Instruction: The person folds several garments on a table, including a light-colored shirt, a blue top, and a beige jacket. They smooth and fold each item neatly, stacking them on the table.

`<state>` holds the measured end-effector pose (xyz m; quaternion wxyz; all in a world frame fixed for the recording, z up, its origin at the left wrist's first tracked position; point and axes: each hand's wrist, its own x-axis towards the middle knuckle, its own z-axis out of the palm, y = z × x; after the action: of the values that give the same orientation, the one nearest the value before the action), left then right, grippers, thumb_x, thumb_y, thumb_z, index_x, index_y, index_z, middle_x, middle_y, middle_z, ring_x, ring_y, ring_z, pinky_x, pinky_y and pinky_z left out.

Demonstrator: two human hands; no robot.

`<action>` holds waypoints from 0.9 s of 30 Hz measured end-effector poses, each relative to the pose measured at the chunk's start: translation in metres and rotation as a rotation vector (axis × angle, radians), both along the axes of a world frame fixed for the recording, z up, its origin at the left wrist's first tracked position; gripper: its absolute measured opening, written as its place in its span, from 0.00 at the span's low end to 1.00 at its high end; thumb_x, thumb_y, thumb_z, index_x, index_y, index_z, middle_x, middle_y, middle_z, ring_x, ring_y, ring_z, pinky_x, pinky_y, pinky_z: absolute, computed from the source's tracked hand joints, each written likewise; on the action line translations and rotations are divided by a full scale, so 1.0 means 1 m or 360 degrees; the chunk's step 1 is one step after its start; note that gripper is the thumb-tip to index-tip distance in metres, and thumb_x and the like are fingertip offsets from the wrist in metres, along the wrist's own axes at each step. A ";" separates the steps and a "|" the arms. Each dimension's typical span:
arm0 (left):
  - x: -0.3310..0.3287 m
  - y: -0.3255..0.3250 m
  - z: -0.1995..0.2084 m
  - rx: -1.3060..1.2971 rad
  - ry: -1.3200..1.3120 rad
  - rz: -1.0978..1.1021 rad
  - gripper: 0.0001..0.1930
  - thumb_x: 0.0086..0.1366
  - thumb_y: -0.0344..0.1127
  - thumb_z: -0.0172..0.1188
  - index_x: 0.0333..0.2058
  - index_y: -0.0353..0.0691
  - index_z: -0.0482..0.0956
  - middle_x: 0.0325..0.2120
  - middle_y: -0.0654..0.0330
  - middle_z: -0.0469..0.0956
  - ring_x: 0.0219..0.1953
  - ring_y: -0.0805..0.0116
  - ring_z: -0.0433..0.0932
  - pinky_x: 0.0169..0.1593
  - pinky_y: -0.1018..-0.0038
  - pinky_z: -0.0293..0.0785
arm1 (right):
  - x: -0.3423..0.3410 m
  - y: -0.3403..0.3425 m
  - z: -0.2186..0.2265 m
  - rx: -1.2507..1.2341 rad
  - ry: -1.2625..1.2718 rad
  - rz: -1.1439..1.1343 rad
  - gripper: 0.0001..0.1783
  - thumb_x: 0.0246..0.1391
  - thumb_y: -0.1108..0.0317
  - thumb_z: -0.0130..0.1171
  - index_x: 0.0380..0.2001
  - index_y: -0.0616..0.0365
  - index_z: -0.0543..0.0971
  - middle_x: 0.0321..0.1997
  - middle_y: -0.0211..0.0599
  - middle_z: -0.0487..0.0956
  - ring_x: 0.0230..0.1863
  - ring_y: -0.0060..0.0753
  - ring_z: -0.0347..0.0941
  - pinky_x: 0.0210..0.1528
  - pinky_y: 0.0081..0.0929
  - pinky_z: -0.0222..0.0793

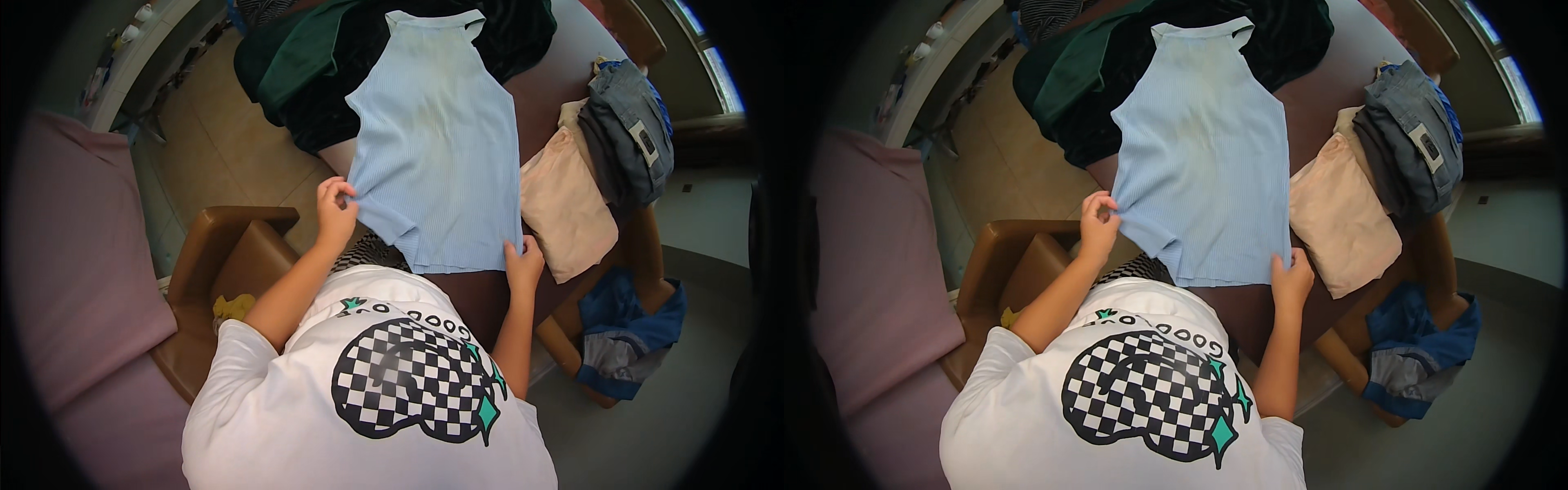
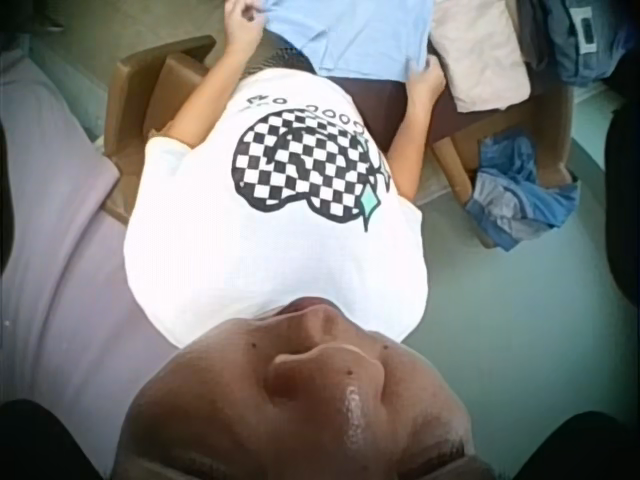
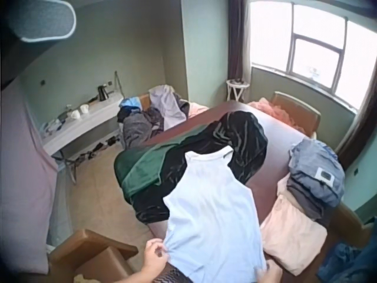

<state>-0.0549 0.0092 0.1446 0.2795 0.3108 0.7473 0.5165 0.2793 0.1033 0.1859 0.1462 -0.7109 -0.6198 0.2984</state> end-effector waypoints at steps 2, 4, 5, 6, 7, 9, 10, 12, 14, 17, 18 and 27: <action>-0.003 -0.006 0.001 -0.0153 0.0027 0.0208 0.12 0.51 0.22 0.58 0.36 0.40 0.72 0.42 0.60 0.66 0.44 0.73 0.69 0.46 0.77 0.68 | 0.006 -0.005 0.000 0.0153 0.0111 -0.0027 0.13 0.45 0.66 0.62 0.32 0.65 0.75 0.26 0.47 0.79 0.31 0.49 0.76 0.37 0.38 0.69; 0.000 -0.007 0.011 -0.0277 -0.0496 0.0278 0.12 0.54 0.29 0.62 0.37 0.39 0.72 0.40 0.61 0.69 0.41 0.72 0.69 0.45 0.75 0.68 | 0.010 -0.008 -0.004 0.0158 0.0162 -0.0011 0.12 0.46 0.68 0.61 0.32 0.65 0.75 0.28 0.48 0.79 0.32 0.47 0.76 0.38 0.37 0.70; 0.003 -0.006 0.019 -0.0338 -0.0760 0.0312 0.13 0.56 0.32 0.63 0.38 0.39 0.72 0.39 0.61 0.70 0.39 0.72 0.69 0.45 0.74 0.69 | 0.009 -0.009 -0.002 0.0175 0.0174 0.0006 0.12 0.47 0.68 0.61 0.32 0.65 0.75 0.28 0.47 0.79 0.32 0.46 0.76 0.38 0.37 0.70; 0.007 -0.006 0.022 -0.0398 -0.1024 0.0347 0.15 0.57 0.35 0.65 0.39 0.39 0.71 0.38 0.61 0.72 0.37 0.71 0.69 0.44 0.73 0.69 | 0.009 -0.010 -0.001 0.0191 0.0186 0.0024 0.12 0.47 0.69 0.61 0.32 0.65 0.75 0.28 0.47 0.79 0.32 0.45 0.76 0.38 0.36 0.70; 0.010 -0.007 0.021 -0.0528 -0.0943 0.0286 0.17 0.58 0.38 0.65 0.42 0.36 0.73 0.36 0.61 0.76 0.38 0.70 0.72 0.46 0.72 0.70 | 0.008 -0.012 -0.001 0.0225 0.0225 0.0023 0.11 0.47 0.69 0.60 0.33 0.65 0.75 0.28 0.47 0.79 0.32 0.44 0.76 0.38 0.35 0.70; 0.012 -0.012 0.020 -0.0520 -0.1039 0.0014 0.21 0.58 0.39 0.65 0.46 0.35 0.72 0.41 0.59 0.77 0.43 0.70 0.73 0.50 0.71 0.68 | 0.005 -0.014 0.000 0.0292 0.0303 0.0020 0.11 0.48 0.70 0.60 0.34 0.65 0.75 0.28 0.46 0.79 0.32 0.41 0.76 0.38 0.33 0.70; 0.014 -0.013 0.023 -0.0519 -0.1084 -0.0123 0.23 0.58 0.39 0.65 0.49 0.34 0.72 0.43 0.57 0.77 0.45 0.69 0.74 0.51 0.71 0.67 | 0.002 -0.015 0.003 0.0306 0.0367 -0.0005 0.10 0.49 0.71 0.59 0.35 0.65 0.75 0.28 0.46 0.79 0.32 0.40 0.76 0.38 0.33 0.70; 0.017 -0.014 0.033 -0.0536 -0.1067 -0.0156 0.24 0.57 0.37 0.66 0.50 0.32 0.72 0.44 0.56 0.77 0.47 0.67 0.74 0.54 0.70 0.67 | -0.003 -0.016 0.016 0.0335 0.0494 -0.0060 0.10 0.49 0.72 0.58 0.35 0.65 0.76 0.28 0.45 0.79 0.31 0.38 0.76 0.37 0.31 0.70; 0.022 -0.015 0.044 -0.0458 -0.1055 -0.0226 0.23 0.57 0.35 0.66 0.50 0.32 0.72 0.43 0.55 0.77 0.47 0.67 0.74 0.53 0.70 0.68 | 0.000 -0.018 0.016 0.0340 0.0292 0.0017 0.15 0.49 0.72 0.58 0.41 0.64 0.75 0.37 0.46 0.79 0.38 0.42 0.76 0.43 0.34 0.69; 0.030 -0.010 0.071 -0.0342 -0.1154 -0.0367 0.24 0.57 0.33 0.66 0.51 0.32 0.70 0.45 0.55 0.76 0.47 0.67 0.74 0.53 0.69 0.70 | -0.004 -0.022 0.014 0.0732 -0.0441 0.0365 0.27 0.46 0.68 0.63 0.51 0.63 0.71 0.50 0.52 0.74 0.50 0.54 0.70 0.52 0.44 0.65; 0.035 -0.007 0.074 -0.0267 -0.1227 -0.0366 0.25 0.57 0.33 0.66 0.51 0.33 0.69 0.45 0.55 0.76 0.47 0.67 0.74 0.52 0.69 0.71 | -0.011 -0.024 0.020 0.0779 -0.0346 0.0500 0.29 0.44 0.66 0.65 0.51 0.63 0.71 0.50 0.54 0.73 0.50 0.55 0.70 0.53 0.45 0.64; 0.085 0.027 0.086 0.0018 -0.1212 -0.1127 0.20 0.60 0.29 0.62 0.49 0.33 0.68 0.44 0.57 0.74 0.45 0.72 0.73 0.48 0.73 0.73 | -0.103 -0.060 0.041 0.0424 0.0807 0.0615 0.40 0.40 0.62 0.71 0.54 0.69 0.66 0.43 0.57 0.77 0.43 0.57 0.76 0.42 0.38 0.72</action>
<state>0.0300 0.0363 0.2306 0.6875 0.3361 0.4391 0.4707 0.1765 0.0434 0.2269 0.3279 -0.4583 -0.7204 0.4043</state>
